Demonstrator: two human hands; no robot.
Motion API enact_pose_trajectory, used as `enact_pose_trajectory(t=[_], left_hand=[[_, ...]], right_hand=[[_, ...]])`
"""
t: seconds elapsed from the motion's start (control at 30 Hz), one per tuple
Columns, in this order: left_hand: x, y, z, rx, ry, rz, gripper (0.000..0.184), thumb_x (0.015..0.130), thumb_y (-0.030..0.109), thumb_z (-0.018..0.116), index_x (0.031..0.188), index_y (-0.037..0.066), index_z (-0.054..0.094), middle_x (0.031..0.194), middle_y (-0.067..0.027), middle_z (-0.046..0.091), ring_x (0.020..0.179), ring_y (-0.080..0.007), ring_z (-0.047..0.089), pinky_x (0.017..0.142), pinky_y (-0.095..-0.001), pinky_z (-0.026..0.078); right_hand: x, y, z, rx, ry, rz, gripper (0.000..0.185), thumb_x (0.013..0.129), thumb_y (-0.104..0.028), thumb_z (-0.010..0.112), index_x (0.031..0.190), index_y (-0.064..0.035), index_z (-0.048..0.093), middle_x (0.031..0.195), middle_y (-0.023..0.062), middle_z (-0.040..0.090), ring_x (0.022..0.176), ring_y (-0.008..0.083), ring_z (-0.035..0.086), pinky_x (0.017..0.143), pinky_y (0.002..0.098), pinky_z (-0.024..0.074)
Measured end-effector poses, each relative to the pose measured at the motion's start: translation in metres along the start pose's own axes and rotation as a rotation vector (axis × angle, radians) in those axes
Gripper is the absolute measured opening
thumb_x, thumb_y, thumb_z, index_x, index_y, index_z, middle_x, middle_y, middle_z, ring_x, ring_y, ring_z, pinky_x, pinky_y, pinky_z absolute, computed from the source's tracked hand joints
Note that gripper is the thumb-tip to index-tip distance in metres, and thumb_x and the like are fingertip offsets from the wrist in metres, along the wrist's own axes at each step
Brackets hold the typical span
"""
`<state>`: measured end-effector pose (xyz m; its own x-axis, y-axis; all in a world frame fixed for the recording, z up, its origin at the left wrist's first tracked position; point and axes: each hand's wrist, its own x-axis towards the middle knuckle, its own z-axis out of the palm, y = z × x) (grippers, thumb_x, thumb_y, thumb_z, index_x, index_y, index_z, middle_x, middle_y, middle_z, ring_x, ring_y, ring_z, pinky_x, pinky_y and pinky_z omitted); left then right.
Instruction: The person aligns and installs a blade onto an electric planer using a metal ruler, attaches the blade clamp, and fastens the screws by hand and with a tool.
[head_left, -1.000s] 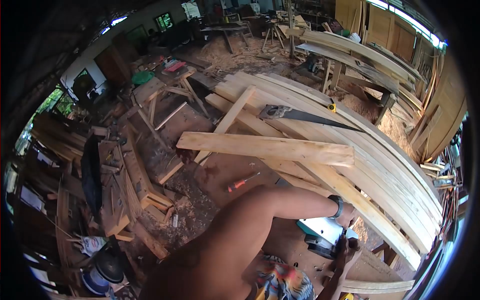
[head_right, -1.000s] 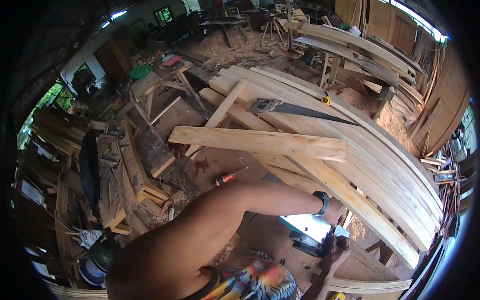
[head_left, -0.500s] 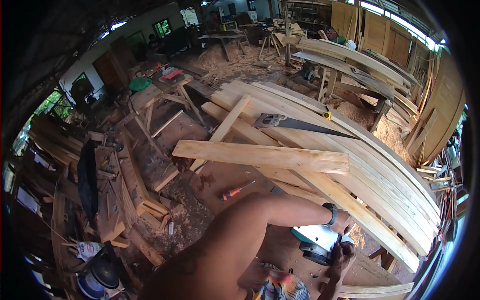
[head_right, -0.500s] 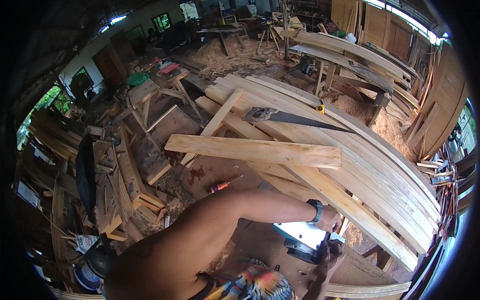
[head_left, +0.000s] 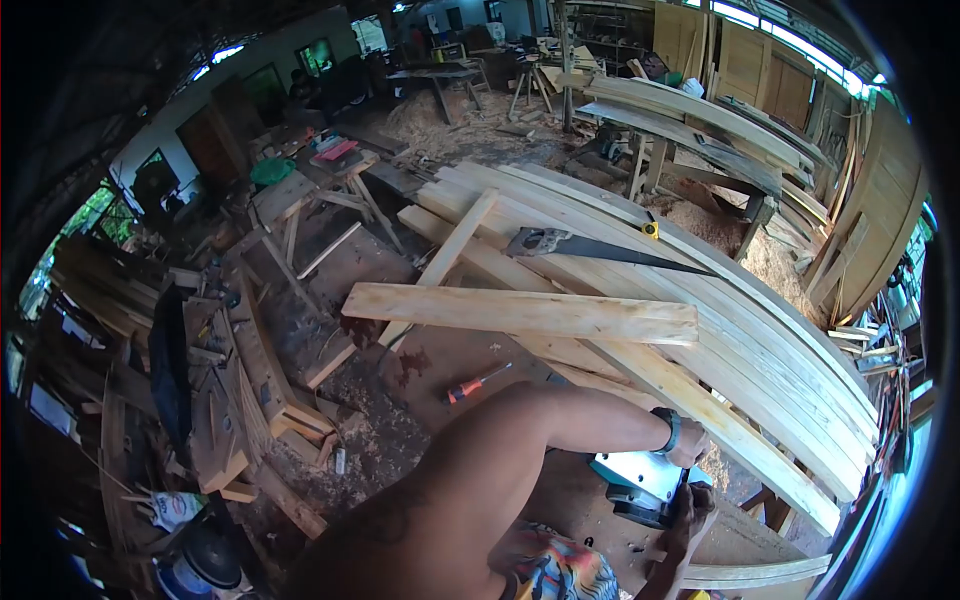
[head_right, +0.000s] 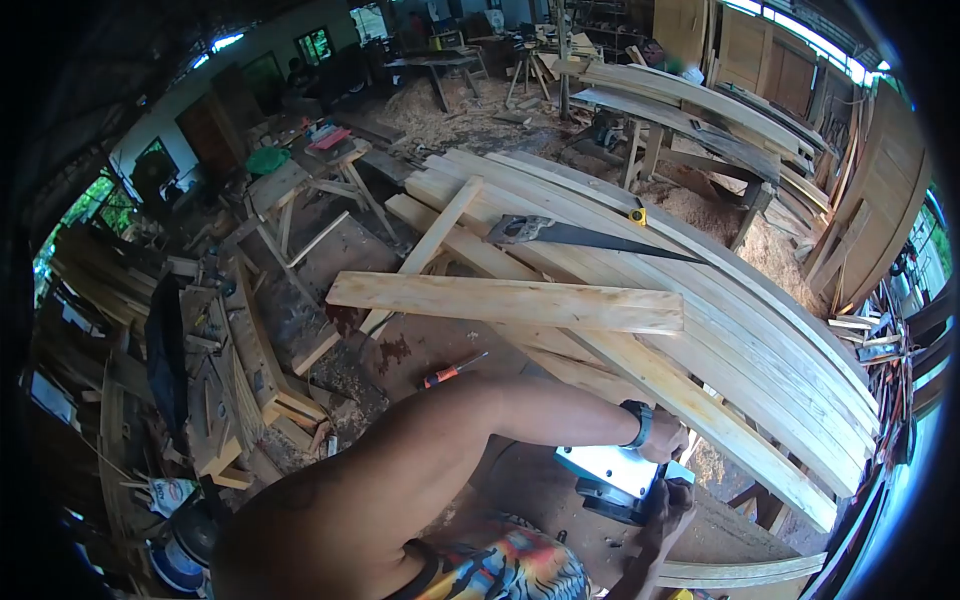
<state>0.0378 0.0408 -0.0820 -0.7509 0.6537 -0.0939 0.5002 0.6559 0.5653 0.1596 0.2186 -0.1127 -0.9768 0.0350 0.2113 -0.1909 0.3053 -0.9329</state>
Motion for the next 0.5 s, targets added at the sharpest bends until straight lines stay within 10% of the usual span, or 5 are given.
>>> enact_pose_trajectory(t=[0.5], left_hand=[[0.009,0.006,-0.005,0.056,-0.115,0.044,0.029,0.083,0.019,0.066,0.108,0.013,0.078,0.107,-0.0152,0.077,0.102,-0.0323,0.072,0.090,-0.0482,0.057]], right_hand=[[0.002,0.000,0.014,-0.018,0.050,-0.028,0.027,0.095,-0.019,0.074,0.078,-0.0010,0.062,0.064,0.0013,0.059,0.058,0.0089,0.047,0.054,0.0304,0.0382]])
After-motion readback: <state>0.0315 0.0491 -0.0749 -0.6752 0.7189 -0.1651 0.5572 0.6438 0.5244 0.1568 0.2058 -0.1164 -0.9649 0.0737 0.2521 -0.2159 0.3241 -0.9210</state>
